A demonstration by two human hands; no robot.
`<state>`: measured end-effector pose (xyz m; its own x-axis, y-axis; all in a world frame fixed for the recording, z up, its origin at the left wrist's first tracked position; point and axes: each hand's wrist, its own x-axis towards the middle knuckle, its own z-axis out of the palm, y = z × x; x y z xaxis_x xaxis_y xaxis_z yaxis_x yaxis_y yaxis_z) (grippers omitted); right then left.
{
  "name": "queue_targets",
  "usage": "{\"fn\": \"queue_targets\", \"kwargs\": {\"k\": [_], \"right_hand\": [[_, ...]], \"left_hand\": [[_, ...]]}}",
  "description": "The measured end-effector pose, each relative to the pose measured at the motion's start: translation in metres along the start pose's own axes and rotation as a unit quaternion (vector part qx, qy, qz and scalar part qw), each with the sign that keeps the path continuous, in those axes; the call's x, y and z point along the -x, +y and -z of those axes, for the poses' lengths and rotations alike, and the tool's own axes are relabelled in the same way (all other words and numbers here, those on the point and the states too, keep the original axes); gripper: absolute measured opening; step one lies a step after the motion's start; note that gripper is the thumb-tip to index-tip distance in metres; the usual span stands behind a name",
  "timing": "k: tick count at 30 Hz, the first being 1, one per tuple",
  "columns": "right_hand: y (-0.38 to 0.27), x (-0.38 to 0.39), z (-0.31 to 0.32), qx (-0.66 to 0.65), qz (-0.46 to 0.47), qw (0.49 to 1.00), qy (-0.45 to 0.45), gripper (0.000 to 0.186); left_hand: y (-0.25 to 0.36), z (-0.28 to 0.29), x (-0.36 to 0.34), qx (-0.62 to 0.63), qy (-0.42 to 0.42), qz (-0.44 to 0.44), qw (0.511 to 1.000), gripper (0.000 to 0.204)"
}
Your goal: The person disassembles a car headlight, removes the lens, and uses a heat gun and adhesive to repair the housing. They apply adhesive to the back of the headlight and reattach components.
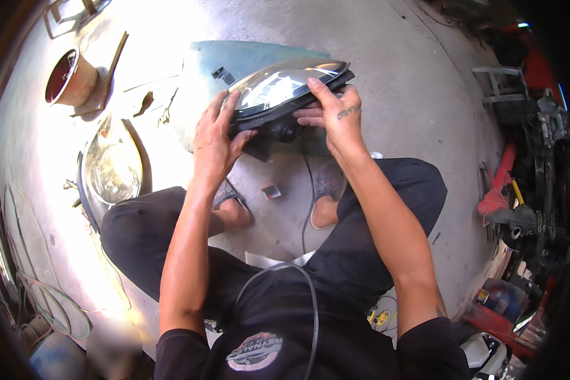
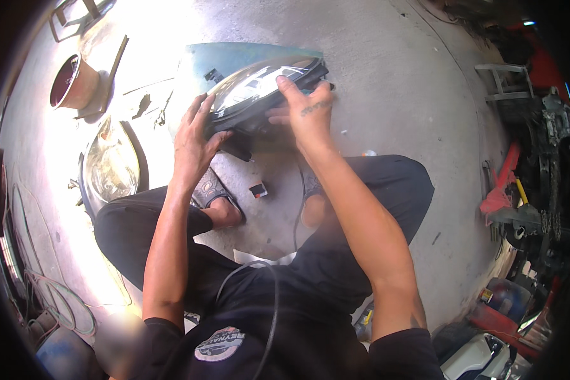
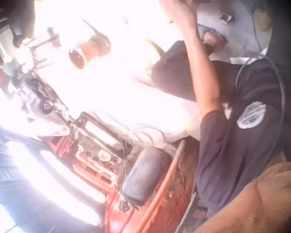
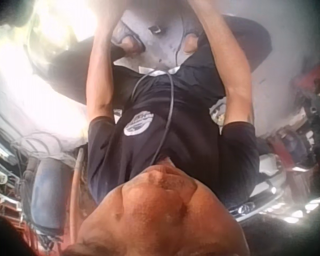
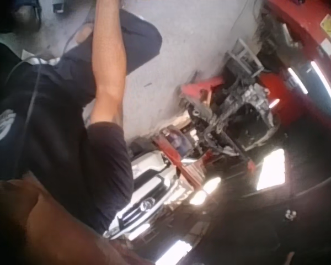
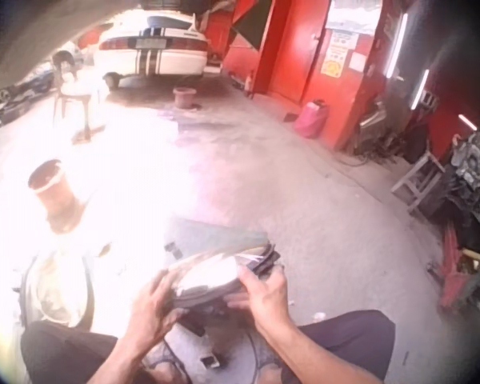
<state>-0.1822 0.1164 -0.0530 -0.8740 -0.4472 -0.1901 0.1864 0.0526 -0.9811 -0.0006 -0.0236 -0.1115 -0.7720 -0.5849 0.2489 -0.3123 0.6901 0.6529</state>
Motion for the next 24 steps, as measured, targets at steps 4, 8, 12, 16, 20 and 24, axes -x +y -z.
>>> {"fn": "queue_targets", "kwargs": {"k": [4, 8, 12, 16, 20, 24], "right_hand": [[-0.007, 0.008, -0.006, -0.013, -0.017, 0.999, -0.031, 0.050], [-0.014, 0.011, -0.003, -0.032, -0.009, 0.997, -0.072, 0.053], [-0.012, 0.015, -0.003, -0.026, -0.025, 0.993, -0.115, 0.061], [-0.017, 0.019, 0.005, 0.033, -0.011, 0.991, -0.131, 0.050], [-0.001, 0.000, 0.032, 0.132, 0.019, 0.988, -0.079, 0.037], [0.049, -0.035, 0.052, 0.228, -0.039, 0.964, -0.129, 0.040]], "left_hand": [[-0.006, 0.005, 0.005, -0.029, 0.009, -0.018, 0.999, 0.078], [-0.009, 0.009, 0.004, -0.030, 0.020, -0.027, 0.999, 0.077], [-0.026, 0.013, 0.008, -0.048, 0.029, -0.024, 0.998, 0.077], [-0.045, 0.026, 0.012, -0.050, 0.038, -0.006, 0.998, 0.076], [-0.057, 0.043, 0.011, -0.017, 0.046, 0.017, 0.999, 0.070], [-0.075, 0.048, 0.014, 0.112, 0.043, 0.088, 0.989, 0.065]]}}
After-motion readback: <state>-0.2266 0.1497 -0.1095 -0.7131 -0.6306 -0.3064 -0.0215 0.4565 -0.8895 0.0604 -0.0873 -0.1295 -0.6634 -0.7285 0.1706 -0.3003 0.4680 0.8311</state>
